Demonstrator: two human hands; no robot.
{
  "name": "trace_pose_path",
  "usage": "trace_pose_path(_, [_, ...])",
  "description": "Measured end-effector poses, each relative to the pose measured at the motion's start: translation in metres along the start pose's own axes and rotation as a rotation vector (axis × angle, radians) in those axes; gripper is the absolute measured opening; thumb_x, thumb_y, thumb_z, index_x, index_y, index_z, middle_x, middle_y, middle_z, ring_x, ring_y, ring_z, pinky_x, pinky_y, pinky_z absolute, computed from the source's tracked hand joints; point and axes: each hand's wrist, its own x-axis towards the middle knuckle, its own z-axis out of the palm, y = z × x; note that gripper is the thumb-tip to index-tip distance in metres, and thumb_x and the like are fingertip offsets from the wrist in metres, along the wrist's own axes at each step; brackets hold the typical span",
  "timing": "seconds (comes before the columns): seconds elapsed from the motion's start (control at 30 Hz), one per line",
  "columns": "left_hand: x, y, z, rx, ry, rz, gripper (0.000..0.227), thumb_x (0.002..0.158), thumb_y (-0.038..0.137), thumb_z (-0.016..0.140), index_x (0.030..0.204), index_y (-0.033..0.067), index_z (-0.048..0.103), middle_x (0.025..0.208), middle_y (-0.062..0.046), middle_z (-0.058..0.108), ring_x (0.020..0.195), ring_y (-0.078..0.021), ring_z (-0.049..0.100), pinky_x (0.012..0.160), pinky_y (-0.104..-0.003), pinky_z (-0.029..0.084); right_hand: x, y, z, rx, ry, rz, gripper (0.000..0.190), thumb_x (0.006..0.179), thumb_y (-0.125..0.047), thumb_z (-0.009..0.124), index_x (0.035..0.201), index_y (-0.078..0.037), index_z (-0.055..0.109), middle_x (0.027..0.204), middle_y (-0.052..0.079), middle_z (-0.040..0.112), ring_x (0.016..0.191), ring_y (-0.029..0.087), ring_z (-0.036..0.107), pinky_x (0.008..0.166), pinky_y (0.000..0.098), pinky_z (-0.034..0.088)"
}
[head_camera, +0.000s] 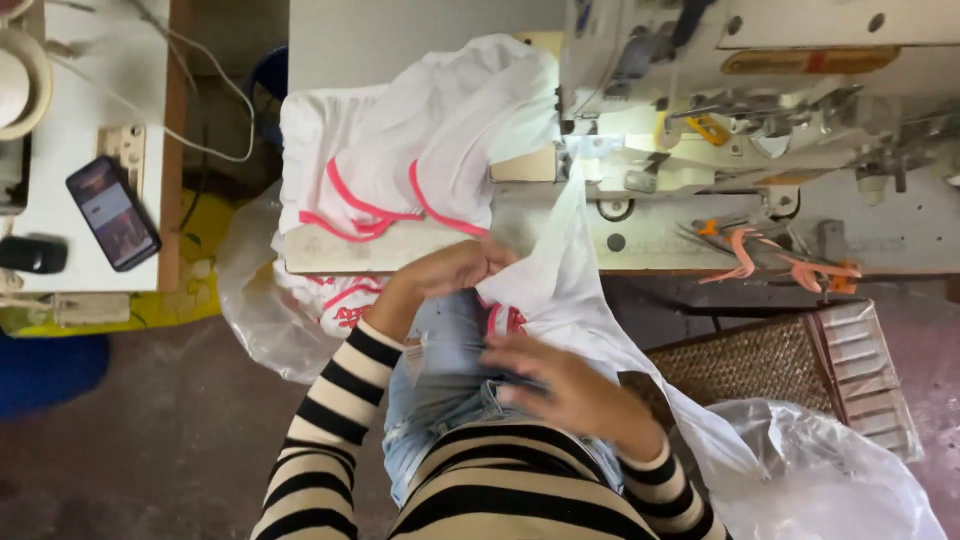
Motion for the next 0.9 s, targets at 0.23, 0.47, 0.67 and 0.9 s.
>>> trace_pose_path(0.23, [0.019,0.043,-0.048,0.29,1.038,0.187,0.032,0.087,0.036,0.084,0.085,0.0095,0.067,0.072,-0.007,0.062,0.064,-0.0181,0.061,0.055,-0.028,0.044,0.006,0.133,-0.056,-0.132,0.965,0.214,0.026,0.105,-0.028,0.065,0.126,-0.013,0.068,0.116,0.004,0.072,0.108,0.019,0.068,0.082,0.0288,0.057])
trace_pose_path(0.47, [0.023,0.067,-0.035,0.724,0.778,0.352,0.013,0.096,0.021,0.071,0.091,0.0099,0.073,0.078,-0.007,0.069,0.075,-0.0167,0.064,0.067,-0.031,0.053,0.054,0.158,-0.044,-0.098,1.018,0.236,0.026,0.107,-0.028,0.059,0.121,-0.008,0.068,0.105,0.009,0.069,0.101,0.025,0.067,0.081,0.0352,0.055])
trace_pose_path(0.67, [0.013,0.049,-0.042,0.655,1.013,0.418,0.021,0.104,0.025,0.066,0.089,0.011,0.07,0.074,-0.004,0.067,0.068,-0.0129,0.059,0.062,-0.027,0.049,0.063,0.172,-0.037,-0.165,1.113,0.176,0.024,0.111,-0.014,0.047,0.116,-0.004,0.067,0.095,0.015,0.066,0.093,0.033,0.065,0.083,0.0414,0.051])
trace_pose_path(0.9, [0.004,0.055,-0.034,0.699,0.94,0.436,0.013,0.101,0.015,0.068,0.089,0.0093,0.07,0.081,-0.009,0.071,0.079,-0.0208,0.065,0.076,-0.038,0.054,0.009,-0.036,0.006,1.269,1.04,0.399,0.046,0.104,-0.034,0.052,0.119,0.006,0.069,0.111,0.022,0.074,0.103,0.032,0.072,0.094,0.0458,0.055])
